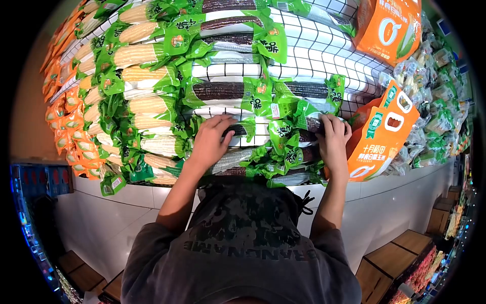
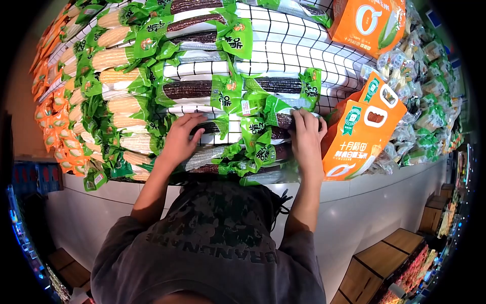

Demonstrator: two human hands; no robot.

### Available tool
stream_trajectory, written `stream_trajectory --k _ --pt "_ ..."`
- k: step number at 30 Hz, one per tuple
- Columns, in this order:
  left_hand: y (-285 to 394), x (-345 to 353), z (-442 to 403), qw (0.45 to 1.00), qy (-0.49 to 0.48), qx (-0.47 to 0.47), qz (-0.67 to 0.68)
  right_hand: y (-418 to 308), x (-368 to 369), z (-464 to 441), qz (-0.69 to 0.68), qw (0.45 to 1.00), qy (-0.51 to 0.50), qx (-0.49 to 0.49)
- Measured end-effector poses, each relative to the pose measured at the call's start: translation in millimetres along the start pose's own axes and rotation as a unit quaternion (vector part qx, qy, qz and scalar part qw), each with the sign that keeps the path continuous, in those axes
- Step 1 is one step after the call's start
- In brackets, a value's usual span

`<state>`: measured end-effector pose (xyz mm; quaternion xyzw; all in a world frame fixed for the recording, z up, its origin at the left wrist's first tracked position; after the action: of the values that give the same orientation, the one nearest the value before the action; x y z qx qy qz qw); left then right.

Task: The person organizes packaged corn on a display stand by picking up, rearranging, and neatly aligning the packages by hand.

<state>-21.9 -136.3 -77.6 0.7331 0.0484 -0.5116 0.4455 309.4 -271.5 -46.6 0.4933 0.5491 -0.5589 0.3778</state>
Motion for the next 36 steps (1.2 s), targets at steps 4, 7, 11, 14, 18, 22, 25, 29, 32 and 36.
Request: stream_trajectory --k 4,7,11,14,18,22,25,29,32,36 --pt "12.6 -8.3 0.8 0.996 -0.011 0.023 0.087 -20.1 -19.1 1.6 -0.034 0.999 0.030 -0.026" --pt "22.7 -11.6 2.8 0.967 -0.053 0.076 0.237 -51.5 -33.1 2.2 -0.088 0.994 0.030 -0.065" --pt "35.5 -10.7 19.2 0.848 -0.166 0.051 0.501 -101.7 -33.8 -1.5 -0.106 0.981 -0.021 -0.162" --pt "31.2 12.2 45.8 0.734 -0.132 0.028 0.666 -135.7 -24.0 -5.5 -0.142 0.963 -0.060 -0.222" --pt "29.9 13.7 63.6 0.691 0.025 -0.090 0.716 -154.6 -5.9 -15.2 -0.157 0.955 -0.078 -0.237" --pt "-6.5 30.0 75.2 0.647 0.078 -0.130 0.747 -156.6 13.4 -27.1 -0.180 0.952 -0.095 -0.229" --pt "-16.8 34.2 71.6 0.616 0.104 -0.172 0.761 -149.1 29.4 -37.8 -0.181 0.956 -0.098 -0.208" --pt "-6.4 30.7 58.0 0.574 0.126 -0.231 0.776 -150.0 41.3 -49.4 -0.149 0.964 -0.091 -0.199" --pt "1.7 28.6 52.7 0.545 0.132 -0.261 0.786 -155.6 51.0 -55.1 -0.120 0.973 -0.074 -0.185" --pt "2.6 33.6 57.3 0.533 0.133 -0.261 0.794 -165.5 75.1 -56.3 -0.078 0.979 -0.064 -0.175"
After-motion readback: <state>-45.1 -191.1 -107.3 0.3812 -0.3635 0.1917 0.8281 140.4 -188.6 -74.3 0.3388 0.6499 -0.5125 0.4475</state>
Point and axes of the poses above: each hand's wrist, its own z-axis away from the middle knuckle, its own x-axis out of the palm, y = z × x, the point moved 2 cm from there along -z, towards the middle knuckle, and after that the axes turned 12 degrees about -y, right-handed, at the moved point
